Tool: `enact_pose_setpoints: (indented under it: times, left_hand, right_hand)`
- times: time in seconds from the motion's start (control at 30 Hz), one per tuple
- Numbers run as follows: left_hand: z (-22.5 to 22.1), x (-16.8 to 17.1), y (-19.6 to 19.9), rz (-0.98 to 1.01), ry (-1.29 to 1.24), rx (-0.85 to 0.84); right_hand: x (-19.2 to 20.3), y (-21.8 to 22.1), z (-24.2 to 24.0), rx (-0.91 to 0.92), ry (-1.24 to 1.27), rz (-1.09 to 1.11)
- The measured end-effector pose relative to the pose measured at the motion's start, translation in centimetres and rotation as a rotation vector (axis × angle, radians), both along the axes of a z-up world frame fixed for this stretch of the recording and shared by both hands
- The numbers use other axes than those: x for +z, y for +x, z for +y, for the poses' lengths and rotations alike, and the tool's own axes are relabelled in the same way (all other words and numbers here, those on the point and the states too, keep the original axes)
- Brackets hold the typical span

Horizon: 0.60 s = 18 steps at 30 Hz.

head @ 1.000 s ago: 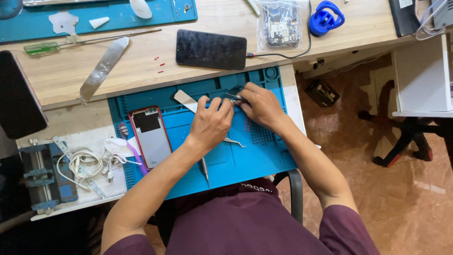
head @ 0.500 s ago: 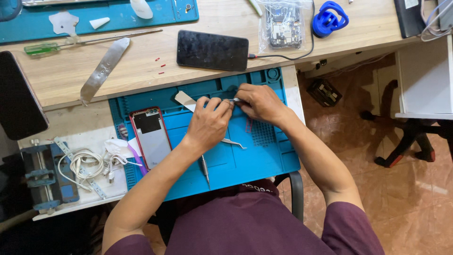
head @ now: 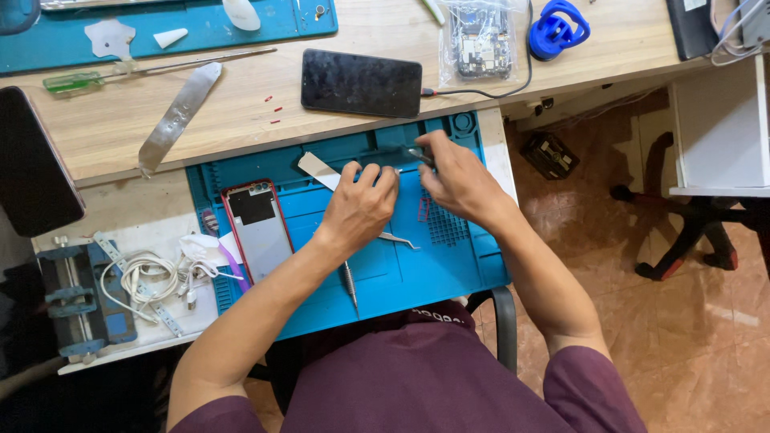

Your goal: The person uses a metal spudger to scrape adhesive from a white rectangular strip, then peels off a backing layer. They place the strip on a blue mat and use a small tool to press and smooth it. The person repeats scraping and peeling actions on the same strip throughout the clip.

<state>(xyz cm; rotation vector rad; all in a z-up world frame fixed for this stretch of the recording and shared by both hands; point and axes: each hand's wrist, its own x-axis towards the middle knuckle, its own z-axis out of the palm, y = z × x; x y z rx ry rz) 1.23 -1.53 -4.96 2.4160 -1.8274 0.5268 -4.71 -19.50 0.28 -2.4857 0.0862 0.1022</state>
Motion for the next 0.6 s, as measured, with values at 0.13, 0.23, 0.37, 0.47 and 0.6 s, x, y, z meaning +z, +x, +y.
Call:
enact_pose_setpoints:
  times: [0.13, 0.23, 0.37, 0.47, 0.6]
  left_hand:
    - [-0.1, -0.4, 0.1, -0.024, -0.043, -0.009]
    - [-0.1, 0.0, 0.2, -0.052, -0.055, -0.025]
    - [0.1, 0.1, 0.3, -0.066, -0.026, -0.040]
    - [0.2, 0.3, 0.2, -0.053, -0.014, -0.037]
    - [0.1, -0.2, 0.4, -0.020, -0.002, -0.030]
  right_hand:
    - [1.4, -2.6, 1.7, -0.163, 0.196, -0.020]
    - [-1.1, -4.1, 2.5, -0.217, 0.192, -0.137]
    - [-3.1, -4.9, 3.0, -0.313, 0.084, -0.187]
    - [-3.9, -4.9, 3.2, -0.344, 0.116, -0.247]
    - [-3.5, -4.6, 3.7, -0.357, 0.128, -0.301]
